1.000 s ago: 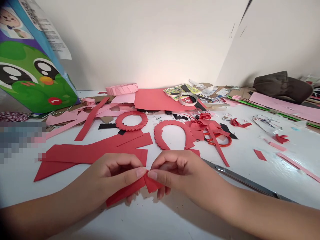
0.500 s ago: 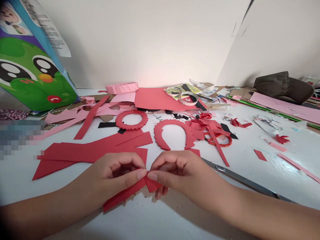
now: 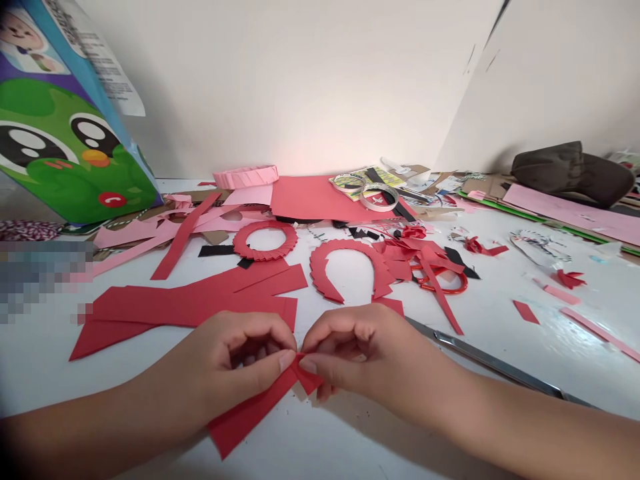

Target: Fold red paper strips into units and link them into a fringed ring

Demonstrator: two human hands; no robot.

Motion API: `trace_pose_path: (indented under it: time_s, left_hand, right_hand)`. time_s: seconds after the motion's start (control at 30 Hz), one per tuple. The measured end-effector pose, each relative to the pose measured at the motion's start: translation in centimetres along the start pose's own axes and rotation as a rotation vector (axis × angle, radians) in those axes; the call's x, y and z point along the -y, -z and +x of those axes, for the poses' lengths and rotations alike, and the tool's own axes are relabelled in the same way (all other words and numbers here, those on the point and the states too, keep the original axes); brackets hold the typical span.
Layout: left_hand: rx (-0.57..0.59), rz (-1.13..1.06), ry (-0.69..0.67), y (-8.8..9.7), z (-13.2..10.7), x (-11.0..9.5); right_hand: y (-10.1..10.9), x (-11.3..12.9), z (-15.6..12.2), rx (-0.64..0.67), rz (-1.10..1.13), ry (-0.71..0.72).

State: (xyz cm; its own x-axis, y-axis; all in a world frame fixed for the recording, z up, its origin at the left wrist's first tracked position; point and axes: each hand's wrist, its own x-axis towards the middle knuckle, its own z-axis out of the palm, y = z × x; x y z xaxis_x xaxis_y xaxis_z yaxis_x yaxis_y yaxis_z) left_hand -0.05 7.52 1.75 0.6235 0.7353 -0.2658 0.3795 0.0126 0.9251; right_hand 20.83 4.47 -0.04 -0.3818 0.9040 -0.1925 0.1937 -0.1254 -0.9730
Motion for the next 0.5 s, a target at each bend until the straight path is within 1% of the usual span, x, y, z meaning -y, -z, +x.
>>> trace_pose_path:
  time_s: [0.1, 0.2, 0.3, 0.43, 0.5]
  left_hand:
    - [0.006, -0.004, -0.039, -0.1, 0.1, 0.2]
    - [0.005, -0.005, -0.041, -0.2, 0.2, 0.2]
    - [0.020, -0.008, -0.011, -0.2, 0.3, 0.1]
    - [0.091, -0.040, -0.002, -0.1, 0.3, 0.1]
    - [0.091, -0.101, -0.004, -0.1, 0.3, 0.2]
  right_hand:
    - [0.1, -0.5, -0.1, -0.041, -0.074, 0.105]
    - [0.2, -0.6, -0.2, -0.149, -0.074, 0.218]
    - [0.1, -0.2, -0.3, -0.223, -0.131, 0.273]
    - [-0.4, 0.4, -0.3, -0.212, -0.218, 0.315]
    - [-0.6, 0.4, -0.3, -0.281, -0.260, 0.368]
